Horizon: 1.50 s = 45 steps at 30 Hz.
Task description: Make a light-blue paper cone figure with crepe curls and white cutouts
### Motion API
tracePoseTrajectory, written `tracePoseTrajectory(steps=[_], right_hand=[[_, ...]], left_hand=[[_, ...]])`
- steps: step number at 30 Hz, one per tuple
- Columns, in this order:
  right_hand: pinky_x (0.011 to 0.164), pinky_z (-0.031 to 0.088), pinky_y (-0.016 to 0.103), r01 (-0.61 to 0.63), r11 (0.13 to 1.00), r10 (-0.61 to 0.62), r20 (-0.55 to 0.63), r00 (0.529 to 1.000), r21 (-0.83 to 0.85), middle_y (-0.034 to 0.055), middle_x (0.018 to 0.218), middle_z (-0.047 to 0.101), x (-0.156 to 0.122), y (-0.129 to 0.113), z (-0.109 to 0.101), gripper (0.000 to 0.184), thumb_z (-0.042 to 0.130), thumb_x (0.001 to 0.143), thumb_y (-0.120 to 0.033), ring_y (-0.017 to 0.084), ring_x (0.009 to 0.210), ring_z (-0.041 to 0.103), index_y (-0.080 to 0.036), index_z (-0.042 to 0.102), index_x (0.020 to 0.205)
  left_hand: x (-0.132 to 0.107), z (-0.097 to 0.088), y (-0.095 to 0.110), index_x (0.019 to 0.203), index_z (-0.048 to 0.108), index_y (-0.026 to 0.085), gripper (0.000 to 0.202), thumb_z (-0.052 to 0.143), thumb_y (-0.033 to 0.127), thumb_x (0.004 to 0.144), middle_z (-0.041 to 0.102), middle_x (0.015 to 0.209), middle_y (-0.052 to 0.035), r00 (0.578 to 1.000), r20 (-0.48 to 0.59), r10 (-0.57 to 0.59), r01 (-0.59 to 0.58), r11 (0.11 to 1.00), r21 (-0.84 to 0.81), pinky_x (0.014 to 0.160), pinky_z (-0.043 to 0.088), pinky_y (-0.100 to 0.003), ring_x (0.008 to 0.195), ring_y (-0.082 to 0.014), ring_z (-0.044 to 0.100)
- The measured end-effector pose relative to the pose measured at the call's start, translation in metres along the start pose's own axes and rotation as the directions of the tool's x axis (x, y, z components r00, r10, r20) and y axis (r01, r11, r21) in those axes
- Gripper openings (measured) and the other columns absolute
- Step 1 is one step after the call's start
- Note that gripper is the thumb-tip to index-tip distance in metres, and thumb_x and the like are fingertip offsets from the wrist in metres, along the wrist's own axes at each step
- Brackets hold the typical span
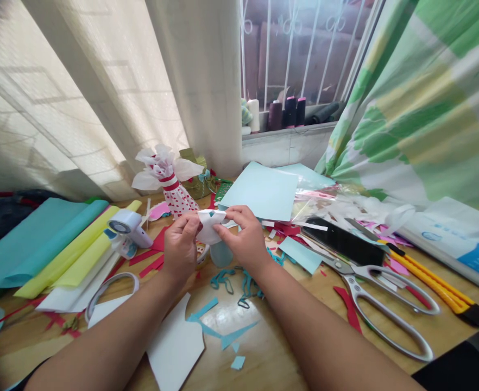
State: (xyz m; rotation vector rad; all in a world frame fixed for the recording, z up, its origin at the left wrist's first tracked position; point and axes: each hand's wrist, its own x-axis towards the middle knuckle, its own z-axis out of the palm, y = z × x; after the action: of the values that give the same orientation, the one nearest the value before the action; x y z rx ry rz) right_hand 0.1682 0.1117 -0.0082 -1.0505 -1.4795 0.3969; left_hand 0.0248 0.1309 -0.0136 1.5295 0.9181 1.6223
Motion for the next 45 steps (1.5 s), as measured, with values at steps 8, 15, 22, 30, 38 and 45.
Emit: tracePoseTrajectory(steps=[8,15,22,30,38,45], right_hand=[[0.09,0.045,0.034,0.006,1.0,-0.007,0.033,0.999,0.008,0.0046,0.097,0.063,0.001,-0.003,-0.003,0.015,0.065,0.075,-0.022,0.02,0.094,0.059,-0.022,0.071,0.089],[0.089,0.046,0.036,0.028,0.999,-0.029,0.049,0.998,0.028,0.0061,0.099,0.066,0.002,-0.003,-0.005,0.018,0.066,0.075,-0.024,0.022,0.095,0.061,-0.021,0.071,0.091],[0.091,0.046,0.037,0.05,0.997,-0.054,0.073,0.996,0.055,0.0069,0.103,0.064,0.002,-0.004,-0.006,0.023,0.067,0.076,-0.03,0.022,0.098,0.06,-0.022,0.07,0.097],[0.093,0.044,0.037,0.064,0.996,-0.071,0.106,0.992,0.065,0.0074,0.107,0.062,0.003,-0.009,-0.01,0.025,0.068,0.075,-0.026,0.022,0.102,0.058,-0.021,0.068,0.1],[0.094,0.044,0.037,0.041,0.998,-0.047,0.132,0.99,0.052,0.007,0.107,0.062,0.004,-0.006,-0.007,0.026,0.067,0.075,-0.023,0.023,0.103,0.058,-0.021,0.067,0.101],[0.091,0.046,0.037,0.022,0.999,-0.028,0.125,0.992,0.043,0.0072,0.103,0.063,0.002,-0.003,-0.004,0.024,0.066,0.075,-0.025,0.022,0.099,0.059,-0.021,0.068,0.099]], left_hand=[[0.003,-0.004,0.009,0.078,0.07,0.018,0.02,0.055,0.03,0.084,0.068,0.101,-0.0071,0.993,0.077,0.089,-0.098,0.989,0.113,0.089,0.043,-0.033,0.096,-0.0209,0.061],[0.003,-0.004,0.01,0.083,0.071,0.018,0.021,0.051,0.026,0.086,0.07,0.089,-0.0044,0.99,0.063,0.123,-0.132,0.978,0.163,0.086,0.044,-0.03,0.088,-0.0189,0.061],[0.004,-0.005,0.009,0.085,0.068,0.018,0.019,0.05,0.023,0.087,0.066,0.101,-0.0061,0.988,0.083,0.131,-0.139,0.985,0.102,0.091,0.042,-0.032,0.099,-0.0195,0.059],[0.004,-0.005,0.01,0.082,0.07,0.018,0.012,0.06,0.026,0.081,0.063,0.103,-0.0075,0.984,0.116,0.133,-0.141,0.988,0.058,0.095,0.04,-0.035,0.102,-0.0212,0.057],[0.007,0.002,0.011,0.07,0.063,0.017,0.01,0.065,0.025,0.076,0.061,0.102,-0.0064,0.997,0.055,0.06,-0.055,0.995,-0.082,0.086,0.046,-0.033,0.098,-0.0198,0.059],[0.006,0.003,0.01,0.071,0.063,0.016,0.012,0.063,0.026,0.078,0.065,0.098,-0.0072,0.998,0.053,-0.04,0.05,0.98,-0.195,0.079,0.048,-0.032,0.091,-0.0193,0.061]])
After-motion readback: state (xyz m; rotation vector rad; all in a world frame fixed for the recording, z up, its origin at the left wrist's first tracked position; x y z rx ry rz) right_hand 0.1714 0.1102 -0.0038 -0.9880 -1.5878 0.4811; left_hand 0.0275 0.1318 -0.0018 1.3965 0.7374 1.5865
